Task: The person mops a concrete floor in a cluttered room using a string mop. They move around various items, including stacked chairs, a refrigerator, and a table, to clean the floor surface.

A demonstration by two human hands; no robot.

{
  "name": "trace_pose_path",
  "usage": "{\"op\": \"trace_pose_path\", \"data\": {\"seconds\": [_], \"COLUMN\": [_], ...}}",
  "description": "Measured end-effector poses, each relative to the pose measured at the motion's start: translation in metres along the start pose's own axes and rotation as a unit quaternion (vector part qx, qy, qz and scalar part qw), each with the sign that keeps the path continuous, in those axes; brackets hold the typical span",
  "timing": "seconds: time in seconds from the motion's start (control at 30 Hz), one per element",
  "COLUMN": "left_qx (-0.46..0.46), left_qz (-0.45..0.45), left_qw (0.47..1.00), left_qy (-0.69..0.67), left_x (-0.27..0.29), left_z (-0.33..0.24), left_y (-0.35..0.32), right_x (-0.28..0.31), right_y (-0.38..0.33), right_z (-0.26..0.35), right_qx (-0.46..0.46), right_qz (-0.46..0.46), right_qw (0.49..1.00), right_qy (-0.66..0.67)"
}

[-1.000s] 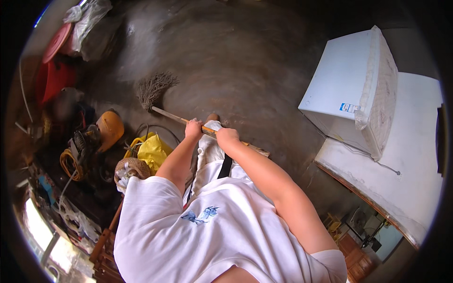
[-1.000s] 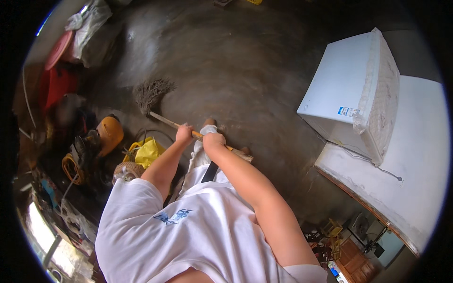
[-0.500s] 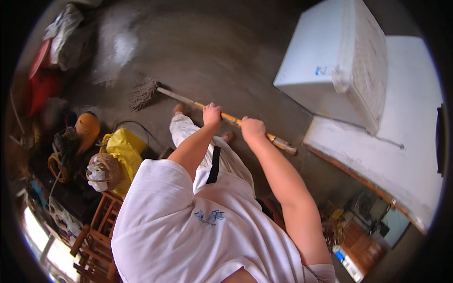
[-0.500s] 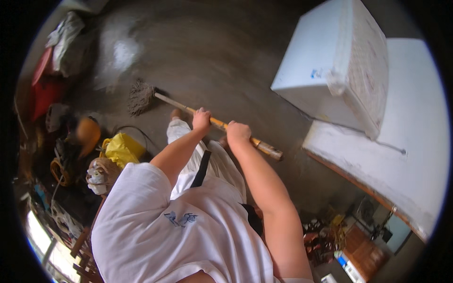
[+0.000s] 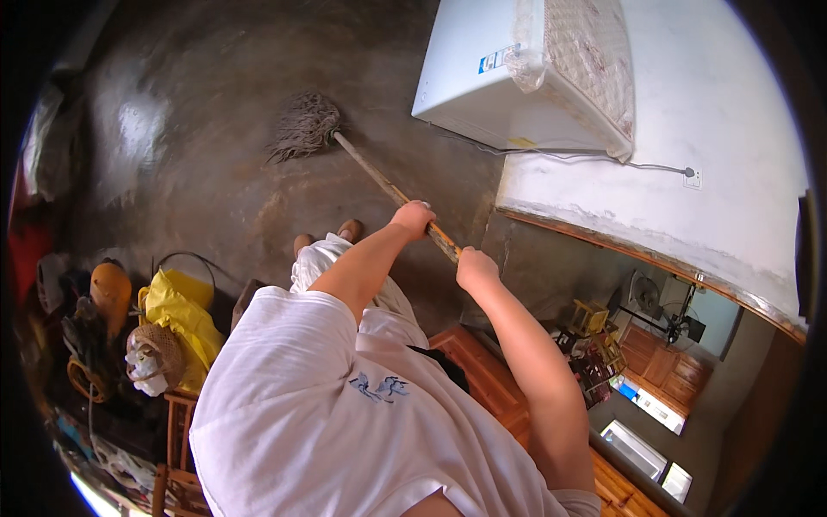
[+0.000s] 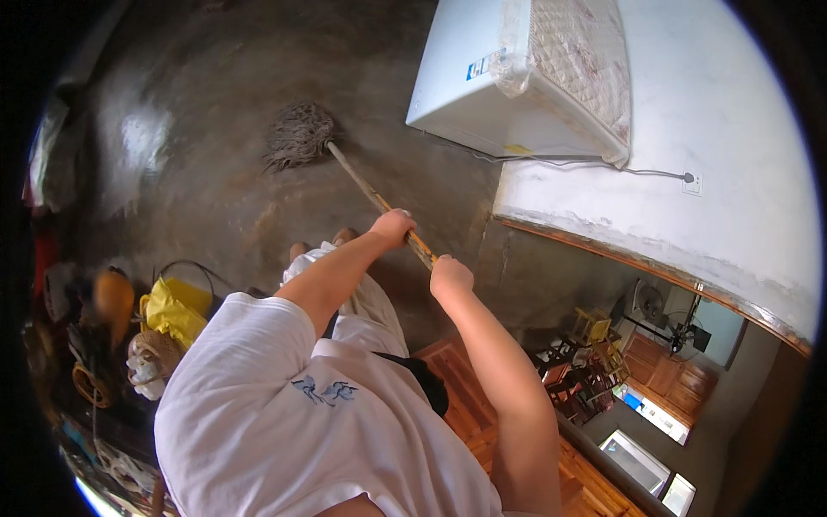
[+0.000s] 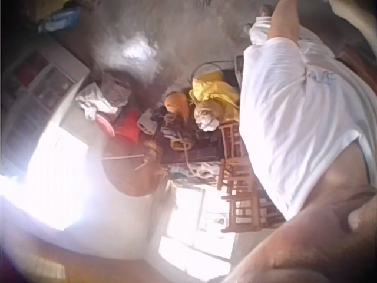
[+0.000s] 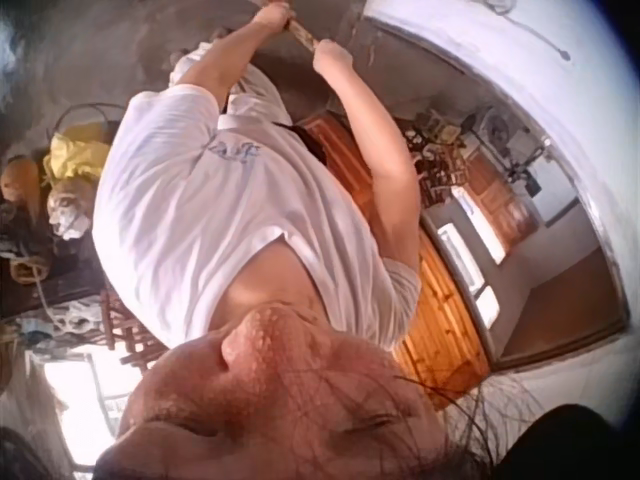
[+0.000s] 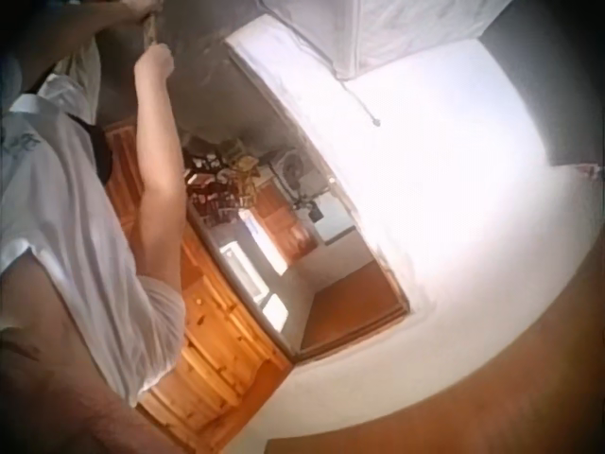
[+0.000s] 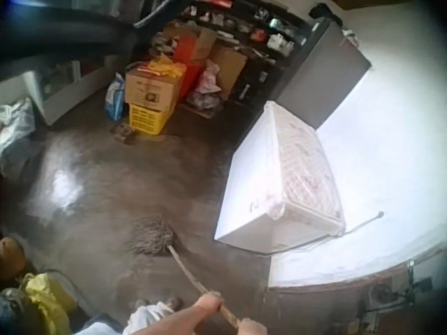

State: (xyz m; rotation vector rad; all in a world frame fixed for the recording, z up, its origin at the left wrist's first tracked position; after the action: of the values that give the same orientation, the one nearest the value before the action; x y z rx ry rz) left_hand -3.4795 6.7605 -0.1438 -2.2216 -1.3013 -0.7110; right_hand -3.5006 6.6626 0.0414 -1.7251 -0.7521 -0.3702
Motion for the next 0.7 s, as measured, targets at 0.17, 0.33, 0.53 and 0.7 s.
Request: {"op": "trace_pose_path", "data": {"seconds": [0.17,0.33,0.53,0.7], "left_qx": [0.023,0.059,0.119,0.187], "left_qz": [-0.012,-0.035,-0.109,-0.104], "left_qw": [1.0,0.997,0.987,0.976], "left_qy": [0.013,0.021,0.018,0.033], "left_x": [0.01,0.035,0.052,0.053], "left_z": [0.003,0.023,0.058,0.1], "left_y": [-0.016,-0.055,-0.138,-0.229], "right_x": [0.005,0.03,0.019,-0.026], "right_y": [-0.01,-0.038,-0.059,-0.061], "right_z": [0.017,0.068,0.128,0.195], "right_qx": [0.002,0.017,0.117,0.183], "right_qz": [-0.013,-0.001,-0.018,0.016], "right_qw": [1.0,0.998,0.988,0.979], "right_qy": [-0.011,-0.067,-0.102,-0.094]}}
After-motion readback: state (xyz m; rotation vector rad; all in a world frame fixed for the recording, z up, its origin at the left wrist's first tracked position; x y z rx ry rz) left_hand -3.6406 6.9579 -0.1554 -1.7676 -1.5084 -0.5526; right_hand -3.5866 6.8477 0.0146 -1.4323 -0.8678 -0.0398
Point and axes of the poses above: each hand's wrist, its own y-axis towards the middle knuckle, its own x-axis out of the back of the hand, z = x × y, the point moved 2 cm from there along y, towards the middle knuckle, and after that the axes turned 1 degree about -z, right-handed, at the moved point
